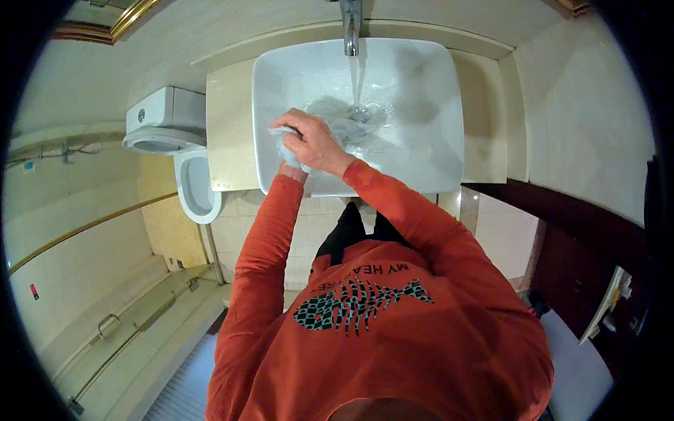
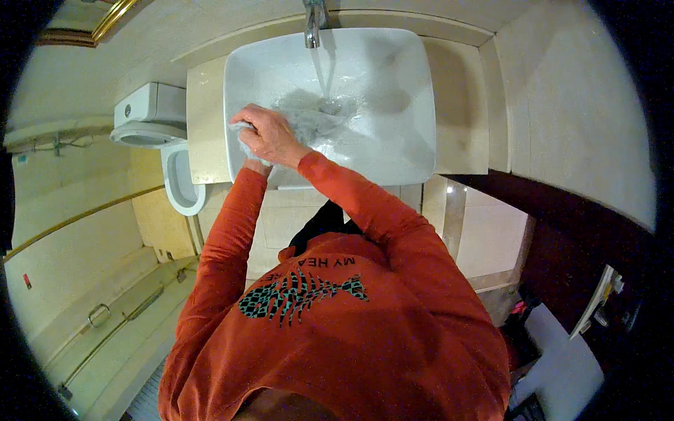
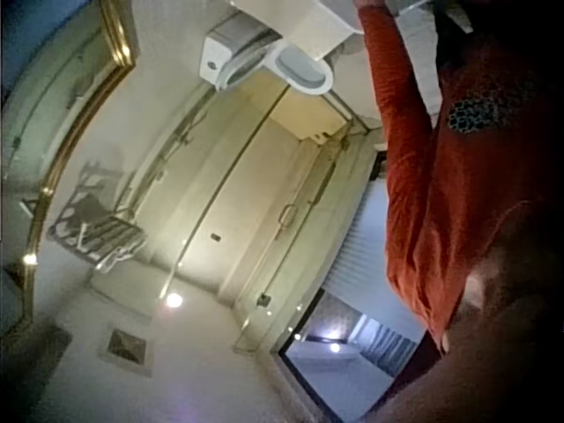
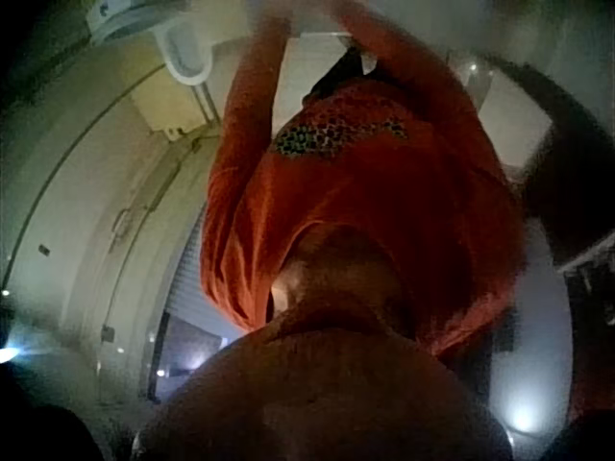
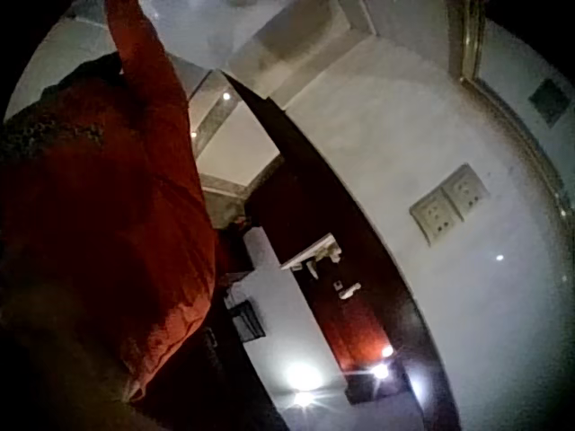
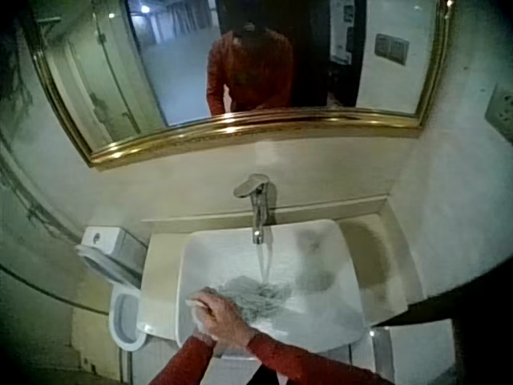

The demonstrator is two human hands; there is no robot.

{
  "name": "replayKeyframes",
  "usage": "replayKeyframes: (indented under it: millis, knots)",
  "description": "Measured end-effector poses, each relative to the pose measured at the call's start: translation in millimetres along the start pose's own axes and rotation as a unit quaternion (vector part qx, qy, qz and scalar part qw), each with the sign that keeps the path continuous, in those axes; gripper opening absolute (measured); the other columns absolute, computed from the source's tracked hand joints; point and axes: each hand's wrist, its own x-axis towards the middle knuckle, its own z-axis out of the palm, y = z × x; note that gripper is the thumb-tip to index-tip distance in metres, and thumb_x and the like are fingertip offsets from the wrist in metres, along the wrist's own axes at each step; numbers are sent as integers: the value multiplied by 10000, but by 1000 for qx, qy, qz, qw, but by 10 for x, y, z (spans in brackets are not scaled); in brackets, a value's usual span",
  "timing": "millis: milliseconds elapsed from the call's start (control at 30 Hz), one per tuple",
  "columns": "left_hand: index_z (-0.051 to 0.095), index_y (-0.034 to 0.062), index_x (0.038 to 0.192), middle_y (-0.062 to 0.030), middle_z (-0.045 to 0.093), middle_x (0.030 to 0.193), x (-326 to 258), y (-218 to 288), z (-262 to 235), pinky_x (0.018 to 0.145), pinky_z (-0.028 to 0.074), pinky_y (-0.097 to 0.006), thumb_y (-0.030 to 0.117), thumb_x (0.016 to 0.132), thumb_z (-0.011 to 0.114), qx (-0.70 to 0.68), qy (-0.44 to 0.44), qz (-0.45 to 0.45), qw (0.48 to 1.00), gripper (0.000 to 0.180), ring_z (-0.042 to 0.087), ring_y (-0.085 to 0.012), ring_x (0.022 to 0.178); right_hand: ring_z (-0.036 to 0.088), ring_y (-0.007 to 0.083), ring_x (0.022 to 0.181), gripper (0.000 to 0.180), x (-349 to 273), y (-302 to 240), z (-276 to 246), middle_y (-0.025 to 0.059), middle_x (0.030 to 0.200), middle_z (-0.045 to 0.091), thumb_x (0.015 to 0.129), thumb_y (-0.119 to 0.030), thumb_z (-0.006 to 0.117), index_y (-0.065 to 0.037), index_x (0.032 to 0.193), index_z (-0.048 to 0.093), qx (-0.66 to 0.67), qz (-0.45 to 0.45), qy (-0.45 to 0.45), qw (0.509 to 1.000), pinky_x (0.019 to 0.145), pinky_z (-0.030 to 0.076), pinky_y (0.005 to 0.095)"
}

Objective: The person rinses a cloth in the bathroom sink, wipes the surface of a bed and a nightstand, and then picks up a duster and bundles of trash from the floor.

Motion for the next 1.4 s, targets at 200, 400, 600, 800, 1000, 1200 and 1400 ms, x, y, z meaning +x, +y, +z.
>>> replayKeyframes:
  millis: [200, 400, 600, 800, 1000, 1200, 1400]
  knots:
    - [494, 93, 1170, -67, 541, 1115, 421, -34, 987, 914, 423, -366, 319, 893, 473, 108, 393, -160, 899, 358, 487, -192, 1080, 594, 327, 872, 149, 47, 1143, -504, 147, 946, 589, 744, -142, 597, -86, 882, 608, -347, 120, 99, 925, 725, 489, 426]
    - [210, 157, 1385, -154, 224, 1399, 541, 269, 1083, 921, 331, -488, 490, 735, 610, 311, 427, -177, 830, 833, 351, -348, 1184, 576, 392, 926, 423, -511, 1852, -1455, 189, 1035, 582, 834, -384, 514, -9, 1027, 553, -479, 288, 80, 826, 765, 472, 461]
    - [107, 259, 1421, -131, 115, 1439, 404, 348, 1053, 874, 374, -544, 545, 707, 631, 272, 500, -306, 763, 931, 348, -386, 1193, 541, 354, 977, 500, -618, 1909, -983, 214, 1140, 525, 819, -331, 540, -24, 1207, 466, -470, 265, 154, 828, 867, 426, 429]
    - [310, 149, 1327, -125, 372, 1314, 218, 287, 1039, 864, 432, -504, 491, 813, 540, 431, 275, -151, 846, 658, 465, -335, 1108, 523, 214, 941, 374, -169, 419, -88, 150, 1014, 562, 758, -172, 521, -16, 1096, 553, 357, 264, 136, 886, 825, 412, 319]
    - [459, 94, 1202, -87, 529, 1160, 312, 232, 846, 865, 474, -396, 398, 843, 538, 183, 390, -146, 891, 477, 521, -219, 1063, 602, 287, 801, 332, 0, 114, 50, 134, 960, 615, 797, -283, 518, -67, 1044, 574, 4, 57, 78, 995, 705, 473, 373]
    - [481, 108, 1163, -68, 539, 1061, 453, 3, 935, 820, 448, -408, 371, 809, 561, 281, 424, -188, 840, 448, 520, -217, 985, 596, 352, 735, 234, -175, 1172, -632, 130, 853, 616, 893, -307, 403, -113, 849, 526, -415, 117, 56, 900, 628, 467, 468]
    - [442, 137, 1230, -97, 422, 1192, 429, 212, 1062, 792, 425, -416, 438, 771, 590, 323, 402, -243, 822, 569, 519, -229, 929, 567, 372, 914, 304, -662, 1724, -1562, 147, 986, 607, 893, -294, 370, -123, 1048, 568, -505, 281, 84, 812, 747, 466, 482]
